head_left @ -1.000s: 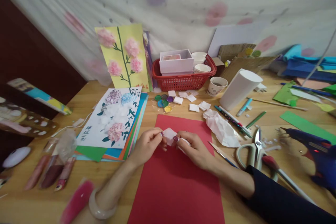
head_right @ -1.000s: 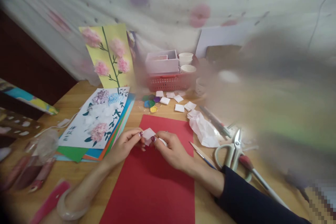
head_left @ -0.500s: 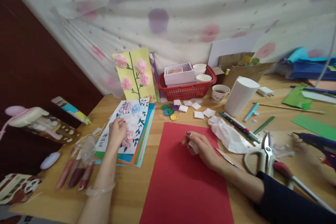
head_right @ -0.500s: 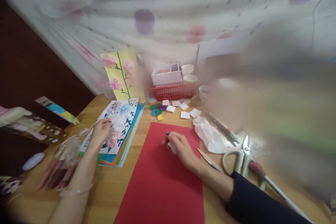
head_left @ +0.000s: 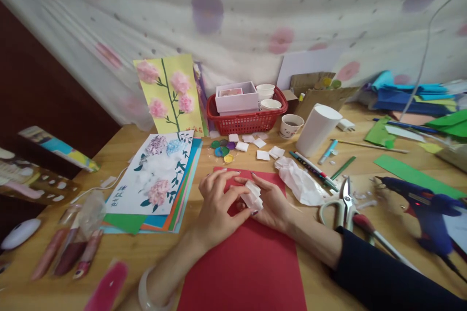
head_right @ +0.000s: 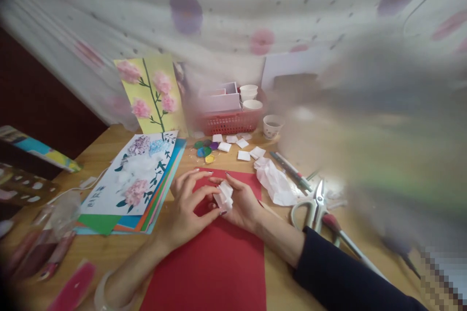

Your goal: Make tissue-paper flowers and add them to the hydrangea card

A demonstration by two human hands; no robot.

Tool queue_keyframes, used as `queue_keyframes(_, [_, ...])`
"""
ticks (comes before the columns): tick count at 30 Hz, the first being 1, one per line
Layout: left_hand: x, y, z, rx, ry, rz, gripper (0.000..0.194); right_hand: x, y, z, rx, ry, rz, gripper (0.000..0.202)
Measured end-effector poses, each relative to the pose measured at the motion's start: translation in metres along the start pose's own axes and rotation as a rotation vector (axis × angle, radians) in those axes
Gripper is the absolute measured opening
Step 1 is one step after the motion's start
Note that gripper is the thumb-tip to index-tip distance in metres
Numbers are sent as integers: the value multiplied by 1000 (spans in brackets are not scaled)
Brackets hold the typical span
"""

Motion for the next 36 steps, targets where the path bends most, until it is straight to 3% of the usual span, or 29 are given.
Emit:
queue_keyframes(3, [4,2,6,-12,-3,27,33,-5,2,0,47,22,-7,42])
queue_keyframes(7, [9,-1,9,-29,-27,22,19,-12,8,0,102,69,7,38])
queue_keyframes(15, [8,-2,7,-28,0,10,14,-28,16,4,173,210,-22,32])
queue_keyframes(22, [11,-8,7,-23,10,52,26,-21,12,3,144,167,5,29])
queue_keyframes(31, [15,-7,7,-10,-15,86,7,-16,7,2,140,116,43,29])
queue_keyframes(36, [14,-7,6,-6,-9,78,9,-16,8,2,144,117,33,28])
Point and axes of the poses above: each hand's wrist, its own z-axis away from the middle knuckle, its own y-axis out of the palm, x = y × z, the point moved 10 cm from there along -z, towards the middle knuckle, and after that the axes turned 10 degrees about x, right-handed, at the moved point
